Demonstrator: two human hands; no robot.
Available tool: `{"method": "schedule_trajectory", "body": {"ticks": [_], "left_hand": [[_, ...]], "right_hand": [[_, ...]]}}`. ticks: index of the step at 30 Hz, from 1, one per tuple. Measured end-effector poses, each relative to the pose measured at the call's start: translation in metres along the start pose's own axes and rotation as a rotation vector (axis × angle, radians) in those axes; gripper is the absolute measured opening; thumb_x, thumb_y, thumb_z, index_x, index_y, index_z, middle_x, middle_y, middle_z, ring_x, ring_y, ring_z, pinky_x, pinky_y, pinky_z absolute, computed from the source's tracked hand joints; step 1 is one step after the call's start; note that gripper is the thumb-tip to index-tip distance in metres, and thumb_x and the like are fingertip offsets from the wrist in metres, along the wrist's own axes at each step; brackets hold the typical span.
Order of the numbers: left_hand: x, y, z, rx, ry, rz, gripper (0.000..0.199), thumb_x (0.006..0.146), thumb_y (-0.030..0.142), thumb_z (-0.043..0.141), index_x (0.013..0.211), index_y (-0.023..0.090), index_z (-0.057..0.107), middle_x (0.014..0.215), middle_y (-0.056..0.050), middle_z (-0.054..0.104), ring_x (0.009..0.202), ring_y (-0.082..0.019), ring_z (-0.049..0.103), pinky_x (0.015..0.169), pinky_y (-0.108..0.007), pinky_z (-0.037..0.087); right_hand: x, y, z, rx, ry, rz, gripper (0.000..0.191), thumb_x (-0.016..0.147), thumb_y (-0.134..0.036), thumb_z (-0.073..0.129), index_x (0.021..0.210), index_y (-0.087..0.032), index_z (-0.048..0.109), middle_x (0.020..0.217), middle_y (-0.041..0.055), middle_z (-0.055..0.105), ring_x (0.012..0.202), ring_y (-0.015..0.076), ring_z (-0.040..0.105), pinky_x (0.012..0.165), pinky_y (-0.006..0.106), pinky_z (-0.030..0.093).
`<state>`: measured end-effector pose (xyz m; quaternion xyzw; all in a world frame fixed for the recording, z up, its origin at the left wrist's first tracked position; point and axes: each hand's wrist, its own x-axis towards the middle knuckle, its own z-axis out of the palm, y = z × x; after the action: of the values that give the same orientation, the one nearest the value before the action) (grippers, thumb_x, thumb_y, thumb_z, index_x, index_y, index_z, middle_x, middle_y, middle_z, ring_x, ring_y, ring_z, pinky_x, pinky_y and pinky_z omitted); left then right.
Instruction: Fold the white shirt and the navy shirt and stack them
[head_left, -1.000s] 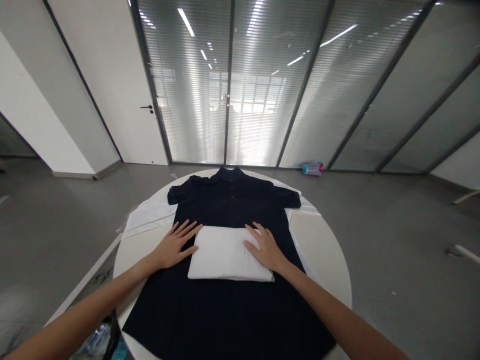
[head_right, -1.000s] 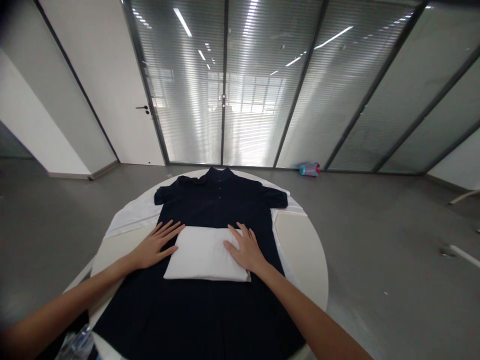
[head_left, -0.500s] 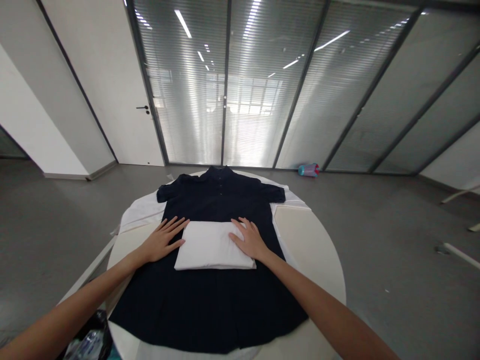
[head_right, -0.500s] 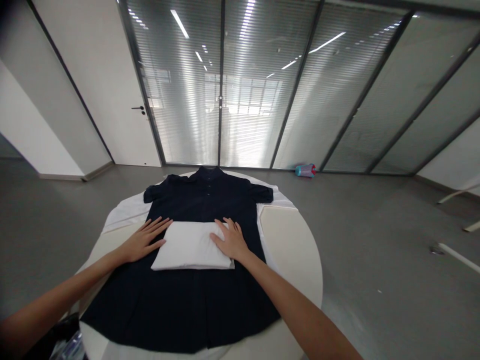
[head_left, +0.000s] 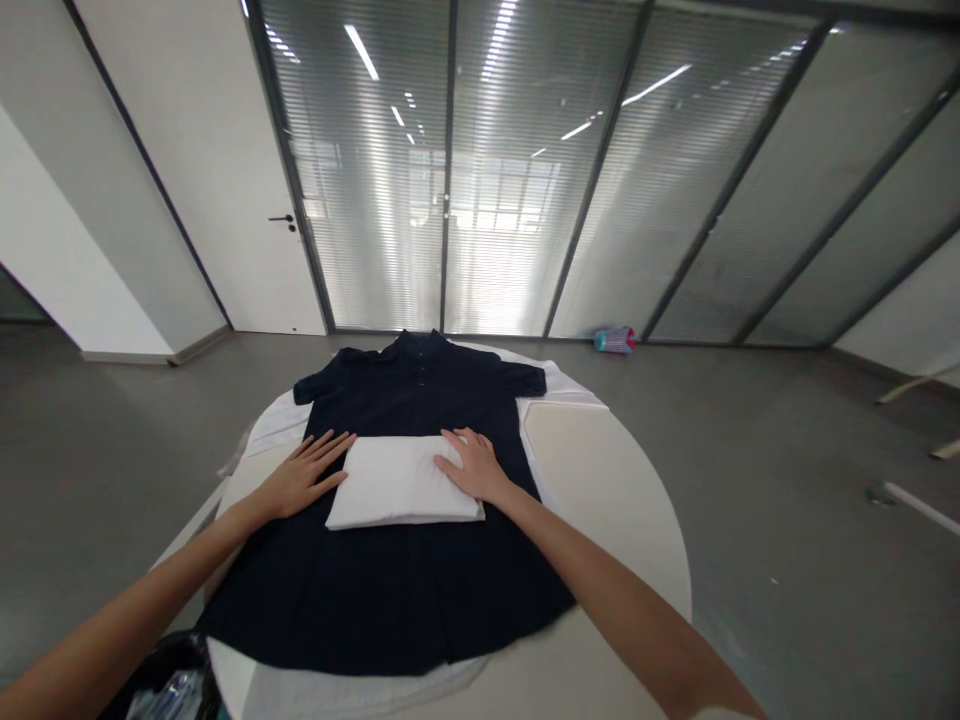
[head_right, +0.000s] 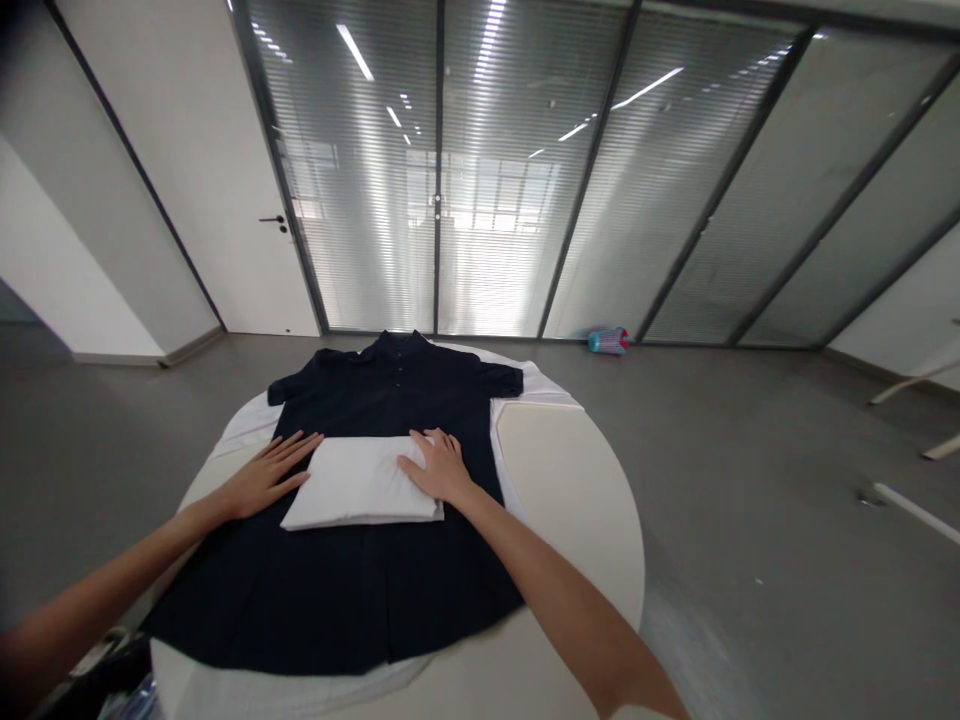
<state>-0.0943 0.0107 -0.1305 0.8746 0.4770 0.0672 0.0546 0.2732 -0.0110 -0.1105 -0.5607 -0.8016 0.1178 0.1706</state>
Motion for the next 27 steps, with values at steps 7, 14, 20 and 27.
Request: {"method": "schedule_trajectory", "body": {"ticks": [7, 14, 20, 27], "left_hand": [[0.007, 0.022, -0.008, -0.128, 0.096, -0.197, 0.068, 0.098, 0.061, 0.024, 0.133, 0.019, 0.065, 0.143, -0.013, 0.054, 0.133, -0.033, 0.047, 0.114, -0.053, 0.033], [0.011, 0.036, -0.025, -0.432, 0.045, -0.228, 0.078, 0.080, 0.066, 0.061, 0.142, 0.021, 0.049, 0.139, -0.014, 0.055, 0.128, -0.035, 0.051, 0.109, -0.053, 0.040], [-0.019, 0.049, -0.047, -0.768, -0.170, 0.021, 0.123, 0.080, 0.047, 0.072, 0.154, 0.032, -0.025, 0.144, -0.013, 0.053, 0.127, -0.028, 0.057, 0.106, -0.046, 0.046], [0.049, 0.110, -0.058, -1.274, -0.010, -0.072, 0.120, 0.073, 0.035, 0.082, 0.158, 0.032, -0.002, 0.107, -0.008, 0.071, 0.093, -0.023, 0.070, 0.085, -0.042, 0.055]], "right_hand": [[0.027, 0.000, -0.041, -0.156, -0.141, 0.019, 0.053, 0.095, -0.056, 0.047, 0.119, -0.014, 0.071, 0.117, 0.0172, 0.069, 0.111, 0.0329, 0.062, 0.093, 0.041, 0.043], [0.049, 0.012, -0.070, 0.249, -0.397, -0.024, 0.038, 0.081, -0.050, 0.069, 0.095, -0.015, 0.071, 0.102, 0.0082, 0.073, 0.093, 0.0243, 0.067, 0.076, 0.028, 0.048], [0.007, -0.001, -0.088, 0.616, -0.290, -0.006, 0.050, 0.072, -0.046, 0.078, 0.112, -0.019, 0.062, 0.114, 0.0070, 0.067, 0.098, 0.0237, 0.064, 0.081, 0.034, 0.052], [-0.073, 0.034, -0.114, 0.865, 0.016, 0.196, 0.059, 0.071, -0.046, 0.078, 0.121, -0.021, 0.063, 0.128, 0.0105, 0.065, 0.115, 0.0277, 0.062, 0.092, 0.038, 0.052]]}}
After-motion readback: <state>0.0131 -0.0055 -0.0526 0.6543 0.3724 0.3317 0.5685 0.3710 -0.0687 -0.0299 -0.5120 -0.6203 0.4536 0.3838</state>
